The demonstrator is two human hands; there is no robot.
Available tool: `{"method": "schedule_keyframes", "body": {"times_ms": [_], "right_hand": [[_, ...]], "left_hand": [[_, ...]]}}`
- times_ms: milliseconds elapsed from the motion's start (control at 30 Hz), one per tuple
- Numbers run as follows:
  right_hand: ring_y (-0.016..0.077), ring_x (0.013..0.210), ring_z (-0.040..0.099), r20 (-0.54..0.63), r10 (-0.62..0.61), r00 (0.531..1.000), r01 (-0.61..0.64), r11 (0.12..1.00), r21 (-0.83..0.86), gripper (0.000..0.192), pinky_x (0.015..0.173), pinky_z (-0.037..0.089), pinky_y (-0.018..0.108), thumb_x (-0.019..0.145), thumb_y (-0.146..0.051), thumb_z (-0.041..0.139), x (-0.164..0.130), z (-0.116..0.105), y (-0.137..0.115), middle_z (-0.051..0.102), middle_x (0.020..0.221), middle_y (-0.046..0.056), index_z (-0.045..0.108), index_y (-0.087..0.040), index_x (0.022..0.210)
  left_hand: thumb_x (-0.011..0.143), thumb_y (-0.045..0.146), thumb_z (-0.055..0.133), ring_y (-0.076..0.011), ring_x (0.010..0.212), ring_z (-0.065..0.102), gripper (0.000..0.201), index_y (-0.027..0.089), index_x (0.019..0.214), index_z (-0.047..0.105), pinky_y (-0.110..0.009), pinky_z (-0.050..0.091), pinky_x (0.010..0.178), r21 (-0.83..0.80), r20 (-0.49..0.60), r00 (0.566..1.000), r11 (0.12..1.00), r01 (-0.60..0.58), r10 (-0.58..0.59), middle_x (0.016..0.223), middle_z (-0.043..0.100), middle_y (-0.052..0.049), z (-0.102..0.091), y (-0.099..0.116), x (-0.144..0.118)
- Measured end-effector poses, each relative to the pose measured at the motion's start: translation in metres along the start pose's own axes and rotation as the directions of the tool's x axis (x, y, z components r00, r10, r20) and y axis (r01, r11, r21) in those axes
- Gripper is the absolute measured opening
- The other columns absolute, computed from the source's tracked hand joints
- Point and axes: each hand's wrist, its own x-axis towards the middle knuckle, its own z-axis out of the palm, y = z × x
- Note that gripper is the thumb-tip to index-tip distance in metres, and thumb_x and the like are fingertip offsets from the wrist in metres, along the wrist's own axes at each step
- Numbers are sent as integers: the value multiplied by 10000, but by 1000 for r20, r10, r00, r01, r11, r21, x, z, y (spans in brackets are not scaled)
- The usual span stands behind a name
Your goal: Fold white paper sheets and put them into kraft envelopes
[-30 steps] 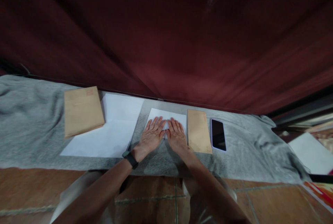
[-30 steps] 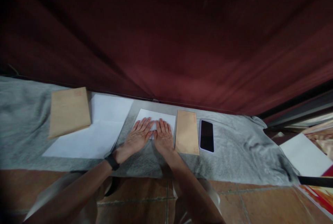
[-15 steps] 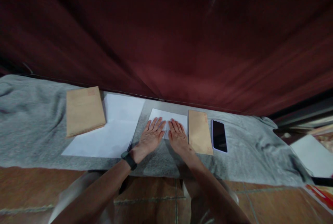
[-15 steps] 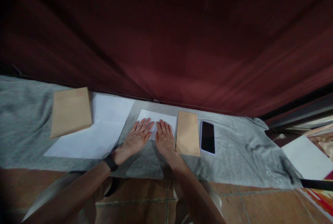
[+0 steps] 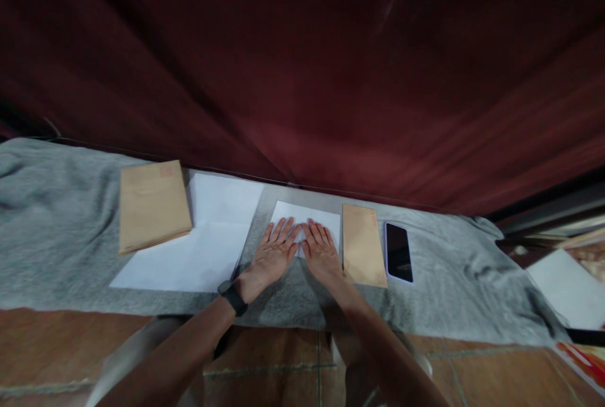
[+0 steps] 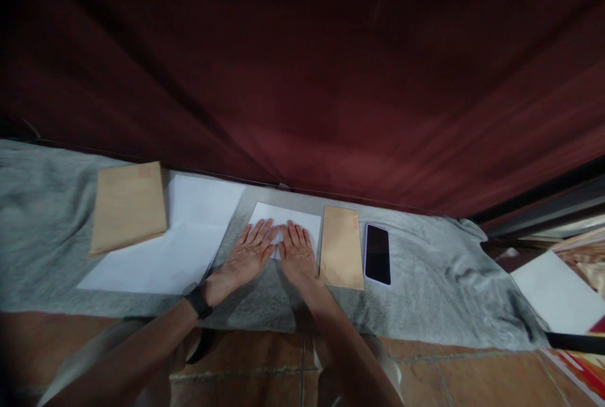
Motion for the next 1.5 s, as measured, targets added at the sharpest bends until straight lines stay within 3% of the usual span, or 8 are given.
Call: {"method": "schedule_keyframes", "body": {"times_ms": [300, 567, 833, 1100, 1267, 1500], "right_hand": [[250, 1543, 339, -43, 30, 999, -30, 1000, -6, 496, 1255, 296, 469, 1091, -269, 346, -6, 0, 12, 396, 1647, 102, 446, -154, 1564], [232, 1542, 339, 7, 14, 1000, -14, 1000, 7, 501, 1271, 268, 455, 1078, -276, 371, 6, -1, -1, 368, 1666, 63, 447, -207, 1568], [252, 1531, 364, -55, 50, 997, -54, 996, -67, 510, 1243, 322, 473, 1088, -283, 370, -5, -1, 15, 398, 1642, 109, 414, -176, 1584], [234, 1546, 329, -37, 61, 997, -62, 997, -36, 504, 1271, 248, 478, 1077, -231, 350, 6, 4, 0, 362, 1666, 99, 437, -172, 1571], [259, 1536, 347, -52, 90, 995, -93, 993, -65, 488, 1255, 274, 484, 1086, -268, 382, 6, 9, 2, 364, 1664, 108, 457, -181, 1561], [307, 1511, 392, -144, 128, 981, -142, 985, -94, 533, 1218, 332, 509, 1081, -289, 393, -1, 13, 9, 374, 1637, 219, 412, -84, 1572]], "left_hand": [[1059, 361, 341, -271, 1547, 335, 531, 215, 1559, 445, -529, 258, 1260, 25, -4, 1000, 1000, 7, -7, 1648, 405, -92, 3, -1, -2], [1050, 325, 337, -261, 1551, 325, 538, 246, 1576, 415, -543, 260, 1256, 27, 4, 1000, 1000, 3, -3, 1643, 412, -85, 2, 1, -1], [1050, 355, 358, -267, 1542, 345, 535, 236, 1567, 425, -539, 278, 1256, 4, -13, 1000, 1000, 0, 0, 1638, 419, -97, 0, -3, -3], [1036, 236, 320, -222, 1549, 331, 555, 136, 1579, 385, -474, 265, 1285, -25, -53, 998, 999, -44, 42, 1640, 417, -113, 2, 16, 12], [1031, 241, 345, -234, 1550, 327, 535, 138, 1546, 447, -471, 249, 1291, -19, -49, 999, 1000, 2, -3, 1635, 426, -105, 4, 15, 22], [1025, 258, 321, -246, 1557, 304, 583, 65, 1571, 392, -449, 279, 1274, 19, -68, 992, 993, 112, -111, 1637, 392, -168, 6, -3, 21]]}}
